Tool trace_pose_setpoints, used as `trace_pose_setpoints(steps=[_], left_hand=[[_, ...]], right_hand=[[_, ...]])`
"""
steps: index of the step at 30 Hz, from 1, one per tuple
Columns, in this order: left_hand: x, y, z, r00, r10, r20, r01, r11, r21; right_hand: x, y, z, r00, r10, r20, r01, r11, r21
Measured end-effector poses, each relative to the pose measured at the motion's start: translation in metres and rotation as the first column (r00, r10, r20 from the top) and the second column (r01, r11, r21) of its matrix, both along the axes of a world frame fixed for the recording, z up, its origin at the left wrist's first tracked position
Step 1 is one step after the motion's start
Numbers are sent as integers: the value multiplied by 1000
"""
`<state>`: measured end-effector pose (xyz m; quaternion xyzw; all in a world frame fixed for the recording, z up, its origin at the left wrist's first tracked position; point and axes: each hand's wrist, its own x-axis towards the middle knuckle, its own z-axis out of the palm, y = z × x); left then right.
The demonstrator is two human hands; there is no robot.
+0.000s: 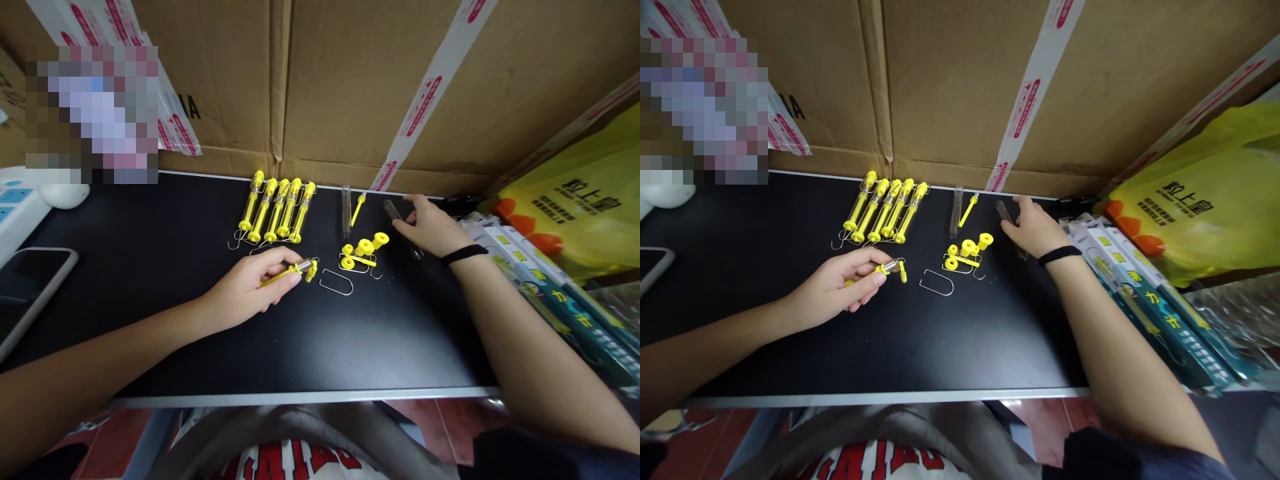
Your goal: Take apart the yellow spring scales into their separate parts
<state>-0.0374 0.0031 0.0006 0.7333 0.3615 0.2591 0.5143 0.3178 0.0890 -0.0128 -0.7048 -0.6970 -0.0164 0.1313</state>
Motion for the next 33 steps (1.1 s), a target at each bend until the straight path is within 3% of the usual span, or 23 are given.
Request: trace_pose_setpoints(steps=[3,5,13,17,20,25,29,33], left_hand=[[-1,-1,-1,999,-1,-34,1,1000,11],[-2,-1,-2,999,-15,-46,16,1000,21],[-2,0,-4,998,-36,-51,37,999,21],[-1,0,-4,998,-37,-52,39,999,26],[-2,0,-5,998,-41,-52,43,999,29],[-1,0,-3,997,-44,-57,46,999,21],[-1,0,-3,998,-45,-51,45,999,-2],[-1,0,-3,998,-45,-53,43,999,-27]], right_hand=[[4,-4,6,997,-40,63,49,986,-156],[1,-5,7,998,3,59,8,984,-178],[-22,-4,-1,991,126,-51,-121,988,93],[-24,-1,-5,967,181,-177,-157,977,142],[-26,1,-7,922,222,-319,-190,973,128],[-30,4,-11,767,315,-559,-294,947,129],[-35,2,-11,694,354,-626,-348,927,139],[-40,-1,-9,672,367,-643,-376,917,131]])
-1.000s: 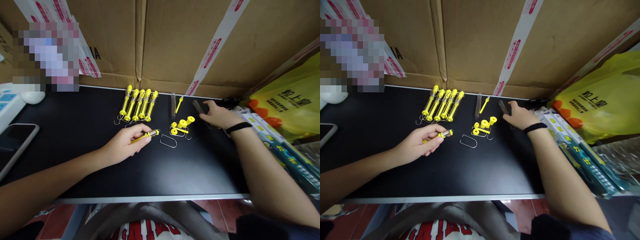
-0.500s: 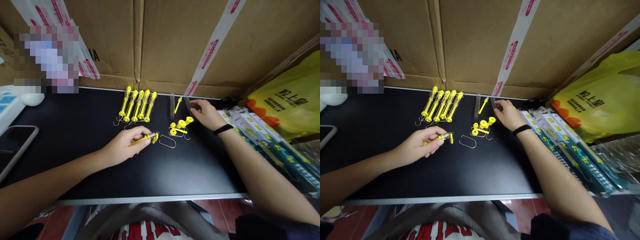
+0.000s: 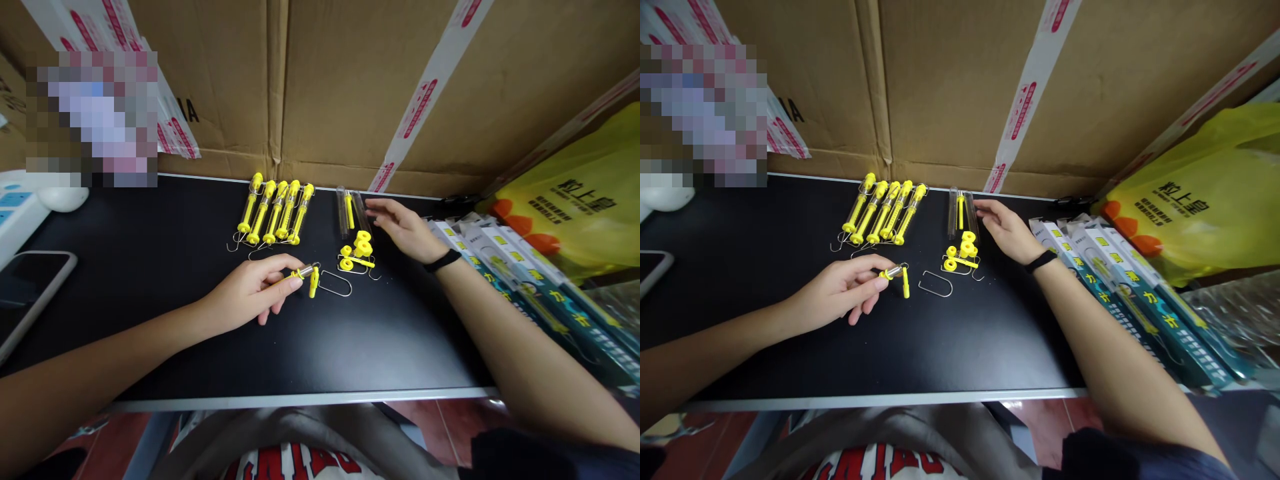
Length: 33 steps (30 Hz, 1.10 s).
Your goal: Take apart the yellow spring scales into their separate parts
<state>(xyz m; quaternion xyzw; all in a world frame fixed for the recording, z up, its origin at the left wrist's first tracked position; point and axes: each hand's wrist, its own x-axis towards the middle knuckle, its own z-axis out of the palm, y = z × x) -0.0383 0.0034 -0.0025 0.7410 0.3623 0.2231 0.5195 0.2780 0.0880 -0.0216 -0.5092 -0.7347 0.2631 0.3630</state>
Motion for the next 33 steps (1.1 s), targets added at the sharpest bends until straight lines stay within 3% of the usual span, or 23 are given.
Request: trace_pose_setpoints(steps=[9,14,19,22,25,28,33], left_hand=[[1,1,0,1000,-8,-2,7,997,-77],[1,1,1,1000,-24,2,24,995,-92],[1,0,1,999,-46,4,46,996,-75],[1,0,0,998,-58,13,59,997,-59],[1,-1,1,996,-80,35,82,994,-66],[2,-3,2,992,-112,62,118,988,-96],[3,-8,2,988,-134,75,144,978,-151]], right_hand=[[-1,-4,-1,989,-55,137,45,996,72],[-10,-14,14,941,-132,311,35,954,299],[-35,-44,37,962,-94,258,-33,893,449],[-57,-69,44,960,87,265,-189,901,390],[-78,-90,40,900,316,301,-389,894,223],[-93,-102,31,926,320,202,-346,932,107],[-100,-105,20,920,380,95,-385,922,39]])
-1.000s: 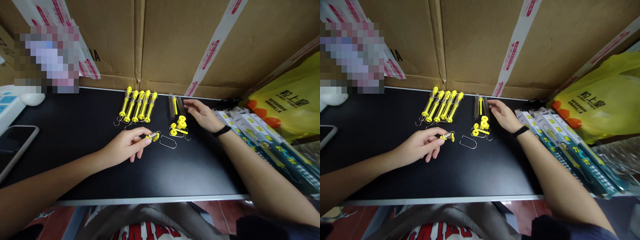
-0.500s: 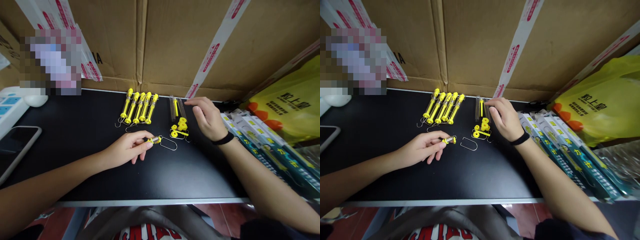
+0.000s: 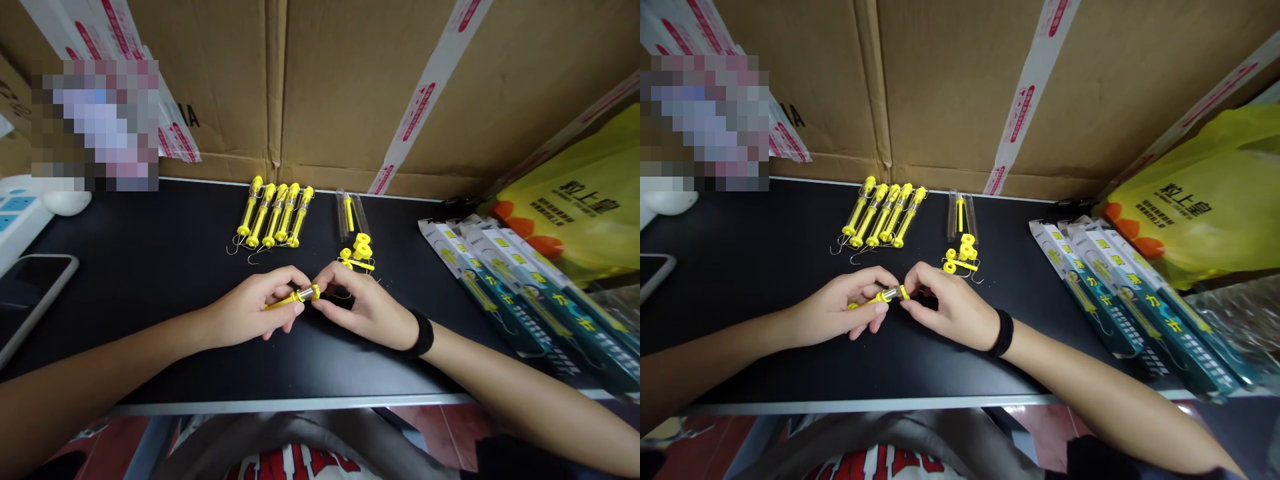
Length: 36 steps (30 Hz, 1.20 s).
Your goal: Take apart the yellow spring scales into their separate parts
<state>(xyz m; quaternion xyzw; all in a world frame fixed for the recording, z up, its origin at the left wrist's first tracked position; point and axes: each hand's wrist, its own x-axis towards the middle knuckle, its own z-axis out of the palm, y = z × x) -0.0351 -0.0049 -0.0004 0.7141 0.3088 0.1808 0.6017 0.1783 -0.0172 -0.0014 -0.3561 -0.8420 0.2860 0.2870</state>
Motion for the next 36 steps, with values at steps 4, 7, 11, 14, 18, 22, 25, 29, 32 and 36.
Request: trace_pose_setpoints(steps=[4,7,11,14,18,22,25,29,32,36], left_hand=[[-1,1,-1,999,28,17,-30,996,78],[-1,2,-1,999,50,-10,-48,990,136],[-3,3,-1,986,115,-121,-71,945,318],[-3,3,0,970,140,-199,-26,872,489],[-4,4,-1,962,126,-243,50,792,608],[-7,8,-5,947,135,-292,130,671,730],[-8,10,-8,944,145,-296,156,595,788],[-6,6,-6,941,110,-319,198,585,786],[-4,4,-3,939,110,-326,204,585,785],[-4,3,-4,935,107,-337,216,581,784]], right_hand=[[0,-1,0,995,43,-93,-55,990,-130],[0,-2,1,995,50,-82,-65,979,-193],[0,-4,4,1000,28,15,-24,982,-187],[0,-5,7,999,43,23,-38,978,-205],[0,-6,10,998,70,5,-66,965,-255],[0,-7,10,997,75,-28,-80,923,-375],[1,-8,10,994,82,-75,-108,871,-480],[0,-9,9,991,88,-104,-130,837,-531],[-2,-9,8,991,113,-74,-135,861,-490],[-3,-7,6,987,158,18,-139,914,-380]])
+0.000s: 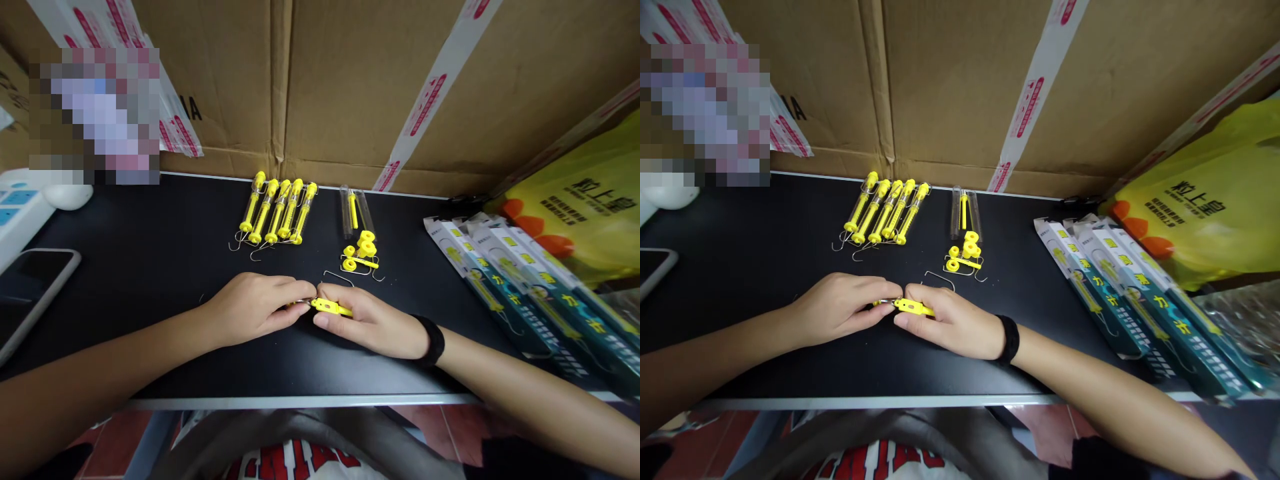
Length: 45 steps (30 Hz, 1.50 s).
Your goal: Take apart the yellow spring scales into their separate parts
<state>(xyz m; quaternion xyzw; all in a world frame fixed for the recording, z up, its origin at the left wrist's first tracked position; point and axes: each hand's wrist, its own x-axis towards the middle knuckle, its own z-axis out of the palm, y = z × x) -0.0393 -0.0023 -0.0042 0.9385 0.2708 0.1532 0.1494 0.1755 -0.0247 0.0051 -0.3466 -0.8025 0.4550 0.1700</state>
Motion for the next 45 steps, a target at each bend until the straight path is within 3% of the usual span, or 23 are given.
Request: trace_pose_setpoints(steps=[7,14,17,20,22,24,25,28,30,33,36,45], left_hand=[[-1,0,-2,1000,-8,-3,8,999,32],[-1,2,-2,1000,-5,-9,6,999,52],[-1,2,-3,1000,3,2,-4,998,59],[-1,2,-4,1000,11,-7,-10,993,119],[-1,1,-4,1000,-2,-16,5,985,174],[-1,0,-3,1000,-14,-21,18,979,201],[-1,0,-3,1000,-11,-18,15,979,202],[-1,-1,-2,1000,19,-8,-17,981,193],[-1,0,-2,999,34,-1,-33,982,185],[-1,0,-3,999,48,0,-48,985,163],[-1,0,-4,998,62,-6,-61,989,133],[-2,2,-5,997,75,11,-75,997,14]], right_hand=[[0,0,-2,996,-1,91,-16,982,186],[0,0,-1,998,-1,66,-12,982,189],[-2,-2,-3,999,-34,16,31,991,133],[0,0,-4,989,-126,-77,124,992,-25],[3,4,-4,960,-235,-153,211,964,-161],[8,11,-2,928,-327,-180,288,934,-210],[10,14,0,925,-343,-165,317,934,-164],[14,20,5,949,-316,-21,314,929,194],[14,20,6,934,-328,140,252,885,392],[13,18,3,829,-425,364,159,803,575],[13,19,-1,746,-483,459,76,746,662],[15,20,-2,612,-560,558,-26,691,722]])
